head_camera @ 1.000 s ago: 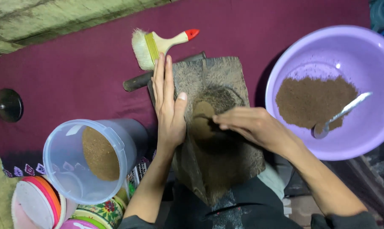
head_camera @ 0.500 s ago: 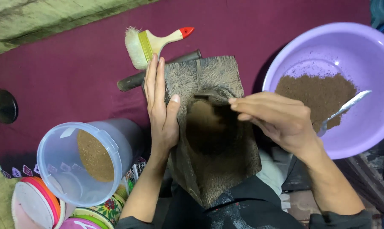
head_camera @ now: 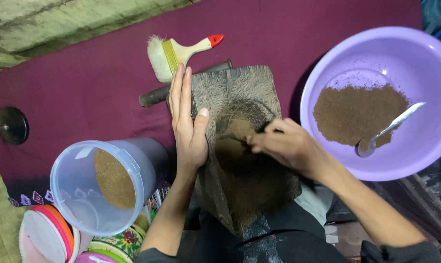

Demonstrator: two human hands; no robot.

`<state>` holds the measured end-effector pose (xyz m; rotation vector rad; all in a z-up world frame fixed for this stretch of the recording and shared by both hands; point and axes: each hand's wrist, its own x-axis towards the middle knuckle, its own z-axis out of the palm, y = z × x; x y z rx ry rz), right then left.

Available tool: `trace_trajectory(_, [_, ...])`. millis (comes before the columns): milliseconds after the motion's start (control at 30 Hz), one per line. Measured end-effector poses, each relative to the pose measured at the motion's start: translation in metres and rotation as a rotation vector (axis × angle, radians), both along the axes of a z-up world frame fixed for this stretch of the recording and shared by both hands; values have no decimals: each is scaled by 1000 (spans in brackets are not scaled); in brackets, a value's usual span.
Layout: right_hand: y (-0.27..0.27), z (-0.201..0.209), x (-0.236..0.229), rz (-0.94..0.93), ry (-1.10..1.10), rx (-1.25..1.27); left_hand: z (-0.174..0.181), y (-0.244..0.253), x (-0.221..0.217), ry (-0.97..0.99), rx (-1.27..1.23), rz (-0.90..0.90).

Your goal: Grinding and mixing brown powder ingredients using a stone mortar, pestle, spoon, and brush.

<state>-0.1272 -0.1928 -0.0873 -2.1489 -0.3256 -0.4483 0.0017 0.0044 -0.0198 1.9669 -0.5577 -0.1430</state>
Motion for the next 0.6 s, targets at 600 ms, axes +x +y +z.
trace_trajectory(600, [13,62,29,327,-243,-440,-4,2,-1,-42,-16,-8])
